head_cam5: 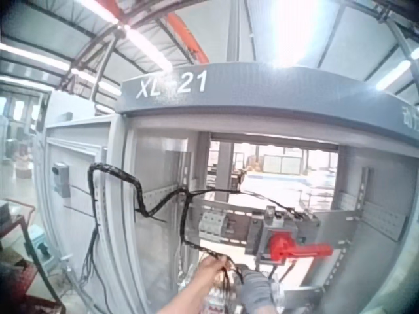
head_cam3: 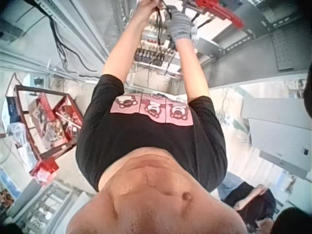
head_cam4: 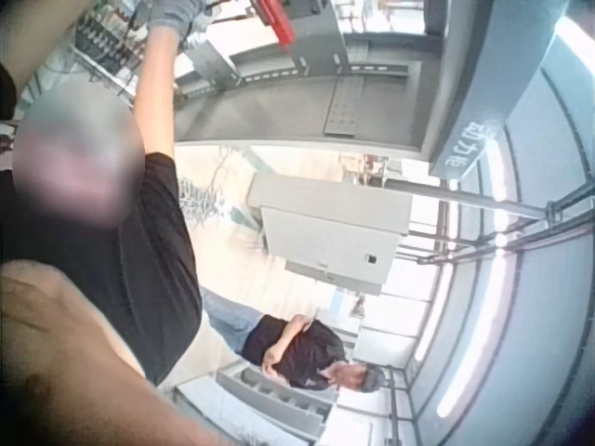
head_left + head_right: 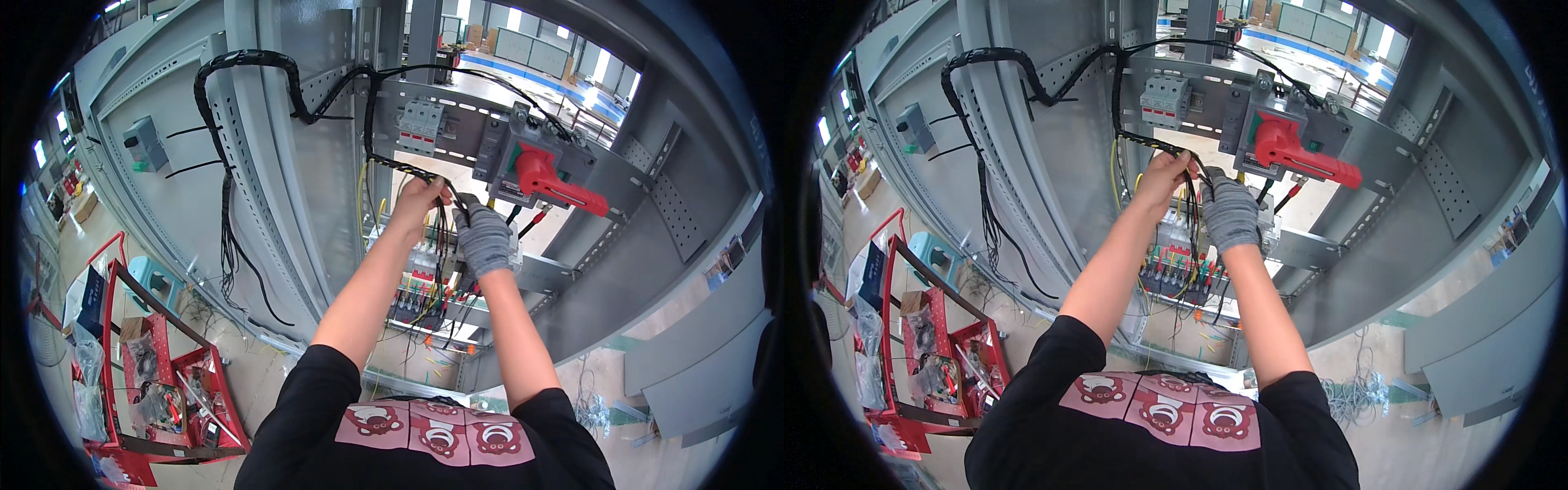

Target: The person works inside an open electrical cabinet, organizing and connecting multiple colored wires to terminal blocks. They use a red crimping tool to secure connections and route wires along the cabinet frame. A second person is visible nearby, occasionally handling documents or tools.

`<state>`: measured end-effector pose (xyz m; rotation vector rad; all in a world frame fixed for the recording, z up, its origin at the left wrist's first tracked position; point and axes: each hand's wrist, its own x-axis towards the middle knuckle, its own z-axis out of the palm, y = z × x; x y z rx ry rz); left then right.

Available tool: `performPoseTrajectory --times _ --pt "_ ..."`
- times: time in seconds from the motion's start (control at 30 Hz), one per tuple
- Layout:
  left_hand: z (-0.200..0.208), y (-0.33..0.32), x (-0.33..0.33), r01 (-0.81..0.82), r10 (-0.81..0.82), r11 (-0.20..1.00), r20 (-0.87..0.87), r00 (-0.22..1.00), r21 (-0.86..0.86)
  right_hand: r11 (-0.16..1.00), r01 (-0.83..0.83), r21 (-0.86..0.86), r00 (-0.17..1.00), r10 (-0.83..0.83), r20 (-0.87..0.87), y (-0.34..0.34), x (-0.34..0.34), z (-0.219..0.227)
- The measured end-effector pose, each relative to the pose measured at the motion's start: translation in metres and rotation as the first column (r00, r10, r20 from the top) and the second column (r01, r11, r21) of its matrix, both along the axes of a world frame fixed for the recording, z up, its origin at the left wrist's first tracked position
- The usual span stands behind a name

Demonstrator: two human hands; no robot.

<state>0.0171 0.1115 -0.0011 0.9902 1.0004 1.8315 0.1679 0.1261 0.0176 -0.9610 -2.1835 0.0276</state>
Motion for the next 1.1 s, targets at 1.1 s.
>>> performPoseTrajectory --times 1.1 --pt "0.018 -0.078 0.012 0.019 -0.041 0.994 -0.21 0.977 -0.108 0.753 -0.442 -0.487 0.892 0.312 -0.328 -0.018 0.003 0.024"
